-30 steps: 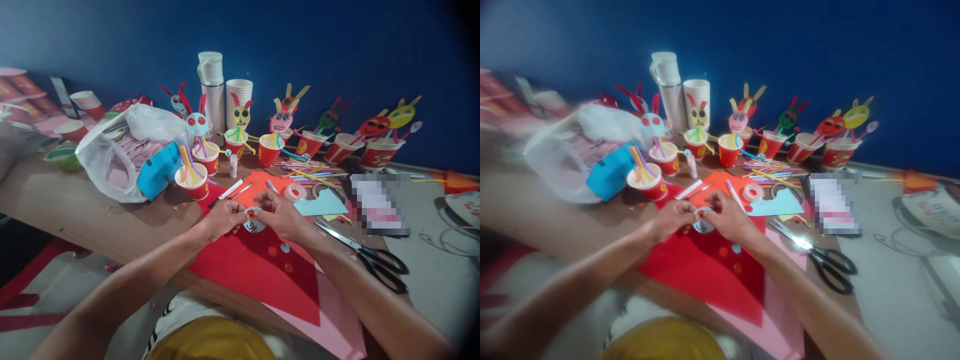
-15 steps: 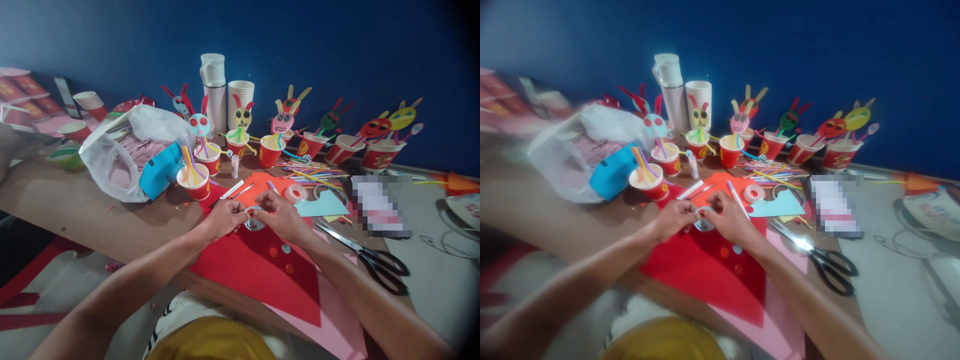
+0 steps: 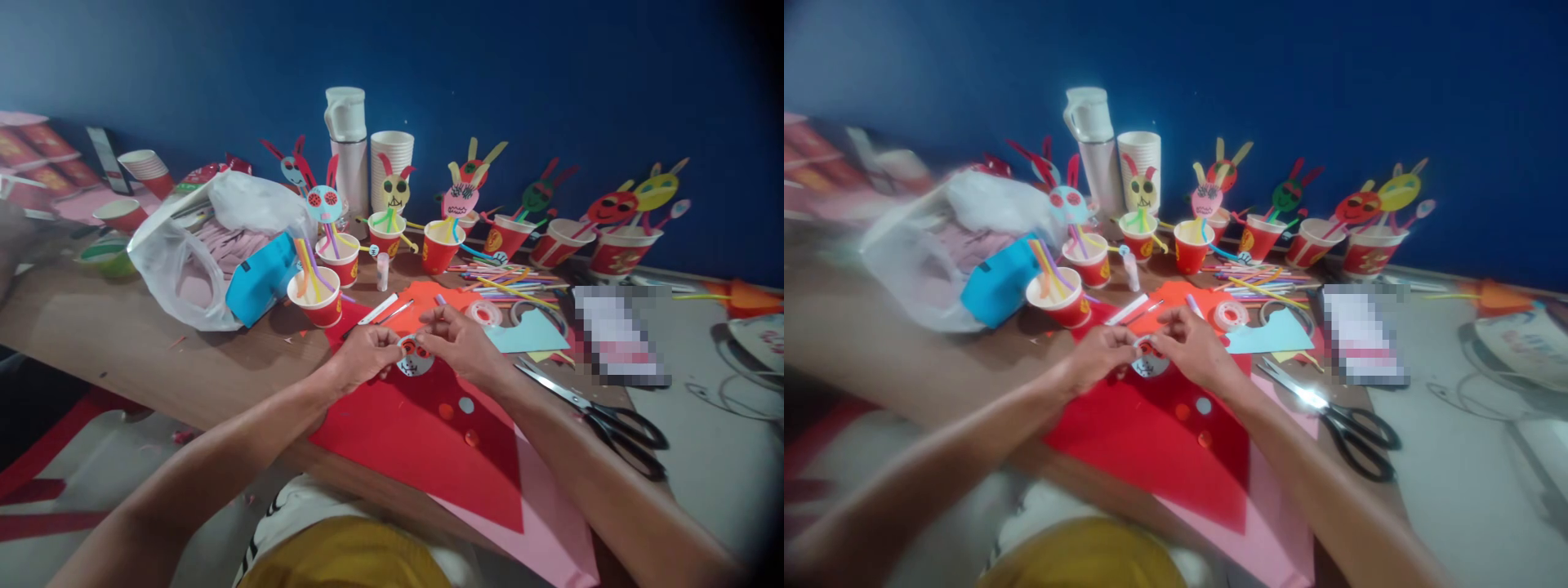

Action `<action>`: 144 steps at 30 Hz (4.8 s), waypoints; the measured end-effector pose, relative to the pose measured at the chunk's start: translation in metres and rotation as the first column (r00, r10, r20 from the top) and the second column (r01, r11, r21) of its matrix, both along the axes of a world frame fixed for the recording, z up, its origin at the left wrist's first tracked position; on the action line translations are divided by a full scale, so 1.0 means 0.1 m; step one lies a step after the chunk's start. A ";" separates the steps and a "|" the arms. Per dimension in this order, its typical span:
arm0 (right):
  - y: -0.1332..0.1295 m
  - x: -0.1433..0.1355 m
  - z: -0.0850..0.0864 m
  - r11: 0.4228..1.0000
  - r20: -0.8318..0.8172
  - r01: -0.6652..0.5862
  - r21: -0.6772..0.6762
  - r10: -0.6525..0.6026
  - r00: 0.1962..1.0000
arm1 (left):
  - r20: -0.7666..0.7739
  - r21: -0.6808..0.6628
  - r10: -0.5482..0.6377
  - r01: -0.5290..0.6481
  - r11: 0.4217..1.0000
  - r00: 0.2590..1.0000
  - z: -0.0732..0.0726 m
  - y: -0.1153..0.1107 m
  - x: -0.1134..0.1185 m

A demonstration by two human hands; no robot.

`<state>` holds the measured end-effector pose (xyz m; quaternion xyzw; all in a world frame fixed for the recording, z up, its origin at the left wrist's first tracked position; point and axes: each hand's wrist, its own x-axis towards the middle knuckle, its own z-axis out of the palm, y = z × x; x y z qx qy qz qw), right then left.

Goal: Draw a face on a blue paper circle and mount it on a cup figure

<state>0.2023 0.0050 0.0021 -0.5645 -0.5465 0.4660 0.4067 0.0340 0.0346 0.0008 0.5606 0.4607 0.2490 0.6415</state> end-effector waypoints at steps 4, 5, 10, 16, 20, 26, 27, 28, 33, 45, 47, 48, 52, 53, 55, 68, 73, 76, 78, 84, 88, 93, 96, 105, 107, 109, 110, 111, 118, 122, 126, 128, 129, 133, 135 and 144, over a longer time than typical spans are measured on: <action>-0.01 -0.01 -0.03 0.999 0.072 -0.023 0.023 0.021 0.997 | -0.005 0.001 0.006 -0.006 1.000 1.000 0.00 0.00 0.00; -0.02 -0.02 -0.03 0.999 0.087 -0.027 0.031 0.025 0.996 | -0.005 0.000 0.008 -0.008 1.000 1.000 0.01 0.00 0.00; -0.03 -0.03 -0.04 0.997 0.138 -0.022 0.072 0.012 0.990 | -0.001 -0.007 0.005 -0.005 1.000 1.000 0.01 -0.02 0.00; -0.01 -0.01 -0.06 0.995 0.104 0.009 0.099 -0.019 0.994 | 0.043 -0.033 -0.020 0.021 0.999 0.999 0.00 -0.01 -0.02; 0.02 0.04 -0.04 0.995 0.058 0.037 0.094 -0.043 0.997 | 0.066 -0.055 -0.019 0.022 0.998 0.998 0.05 0.00 -0.08; 0.02 0.08 0.04 0.992 0.032 0.087 0.093 -0.090 0.995 | 0.090 -0.035 0.043 -0.040 0.999 0.995 0.24 -0.08 -0.30; 0.02 0.08 0.05 0.991 0.031 0.093 0.097 -0.096 0.995 | 0.084 -0.014 0.050 -0.049 0.999 0.995 0.27 -0.10 -0.36; 0.02 0.09 0.06 0.991 0.025 0.094 0.098 -0.097 0.995 | 0.078 0.019 0.067 -0.069 0.997 0.995 0.30 -0.11 -0.43; 0.00 0.09 0.14 0.993 -0.028 0.084 0.084 -0.082 0.996 | 0.121 0.281 0.344 -0.365 0.888 0.931 0.44 -0.04 -0.77; -0.08 0.08 0.33 0.996 -0.048 0.079 0.037 -0.078 0.996 | 0.103 0.787 0.688 -0.482 0.386 0.719 0.58 0.56 -0.89; -0.07 0.09 0.33 0.996 -0.056 0.080 0.033 -0.078 0.995 | 0.064 0.778 0.695 -0.472 0.415 0.716 0.58 0.59 -0.85; -0.07 0.09 0.33 0.996 -0.055 0.081 0.033 -0.079 0.995 | 0.050 0.767 0.696 -0.474 0.434 0.717 0.58 0.60 -0.83; -0.04 0.07 0.30 0.994 -0.083 0.097 0.051 -0.093 0.992 | 0.039 0.729 0.682 -0.488 0.481 0.731 0.56 0.63 -0.80; -0.04 0.07 0.30 0.993 -0.093 0.108 0.054 -0.102 0.990 | 0.043 0.720 0.676 -0.492 0.489 0.736 0.55 0.65 -0.81; -0.04 0.05 0.31 0.991 -0.110 0.126 0.052 -0.119 0.987 | 0.057 0.706 0.662 -0.499 0.502 0.747 0.52 0.68 -0.81; -0.10 0.05 0.48 0.994 -0.083 0.079 0.071 -0.073 0.994 | 0.220 0.603 0.384 -0.435 0.669 0.897 0.69 0.56 -0.92; -0.14 0.09 0.54 0.995 -0.075 0.051 0.088 -0.045 0.996 | 0.375 0.438 0.065 -0.238 0.867 0.925 0.83 0.37 -0.88; -0.18 0.10 0.60 0.994 -0.111 0.045 0.100 -0.034 0.993 | 0.478 0.317 -0.059 -0.110 0.942 0.876 0.85 0.24 -0.75; -0.21 0.10 0.64 0.993 -0.153 0.036 0.113 -0.018 0.988 | 0.514 0.248 -0.114 -0.021 0.968 0.850 0.85 0.16 -0.63; -0.36 0.10 0.80 0.961 -0.213 0.071 0.267 -0.013 0.977 | 0.561 0.124 -0.272 0.245 0.962 0.782 0.74 0.10 -0.31; -0.48 0.08 0.91 0.934 -0.184 0.054 0.353 0.013 0.983 | 0.641 0.144 -0.379 0.380 0.914 0.667 0.63 0.14 -0.13; -0.54 0.04 0.97 0.924 -0.171 0.054 0.379 0.013 0.985 | 0.687 0.052 -0.388 0.492 0.869 0.615 0.54 0.17 0.04; -0.53 0.04 0.96 0.917 -0.181 0.054 0.395 0.020 0.983 | 0.649 0.024 -0.382 0.485 0.874 0.657 0.54 0.19 0.11; -0.45 0.11 0.95 0.917 -0.148 0.194 0.350 -0.150 0.978 | 0.286 0.271 0.082 -0.163 0.949 0.955 0.73 -0.01 0.24; -0.43 0.12 0.94 0.915 -0.125 0.218 0.340 -0.185 0.975 | 0.259 0.309 0.139 -0.218 0.926 0.956 0.73 -0.05 0.26; -0.40 0.13 0.91 0.917 -0.116 0.223 0.330 -0.195 0.974 | 0.247 0.316 0.147 -0.223 0.922 0.958 0.72 -0.07 0.27; -0.39 0.14 0.90 0.921 -0.114 0.220 0.322 -0.193 0.975 | 0.245 0.307 0.145 -0.219 0.926 0.958 0.71 -0.07 0.27; -0.38 0.14 0.88 0.924 -0.111 0.217 0.316 -0.191 0.975 | 0.246 0.295 0.142 -0.214 0.931 0.959 0.70 -0.06 0.26; -0.28 0.12 0.73 0.941 -0.100 0.181 0.286 -0.159 0.982 | 0.238 0.274 0.089 -0.155 0.949 0.967 0.61 -0.04 0.28; -0.25 0.10 0.69 0.936 -0.076 0.189 0.297 -0.174 0.982 | 0.260 0.279 0.055 -0.130 0.951 0.964 0.59 -0.04 0.29; -0.25 0.09 0.67 0.927 -0.037 0.176 0.332 -0.173 0.984 | 0.241 0.311 0.030 -0.106 0.945 0.970 0.57 -0.03 0.30; -0.25 0.09 0.67 0.920 0.006 0.171 0.351 -0.185 0.983 | 0.236 0.335 0.014 -0.095 0.937 0.972 0.56 -0.03 0.29; -0.25 0.09 0.66 0.916 0.029 0.173 0.361 -0.196 0.980 | 0.238 0.345 0.004 -0.088 0.934 0.971 0.55 -0.03 0.29; -0.24 0.09 0.63 0.899 0.055 0.185 0.396 -0.224 0.973 | 0.248 0.367 -0.024 -0.071 0.928 0.968 0.52 -0.03 0.29; -0.24 0.08 0.62 0.895 0.059 0.189 0.404 -0.232 0.971 | 0.257 0.373 -0.023 -0.078 0.925 0.966 0.53 -0.03 0.29; -0.24 0.08 0.62 0.872 0.204 0.187 0.452 -0.305 0.930 | 0.254 0.337 -0.021 -0.068 0.939 0.967 0.57 -0.05 0.27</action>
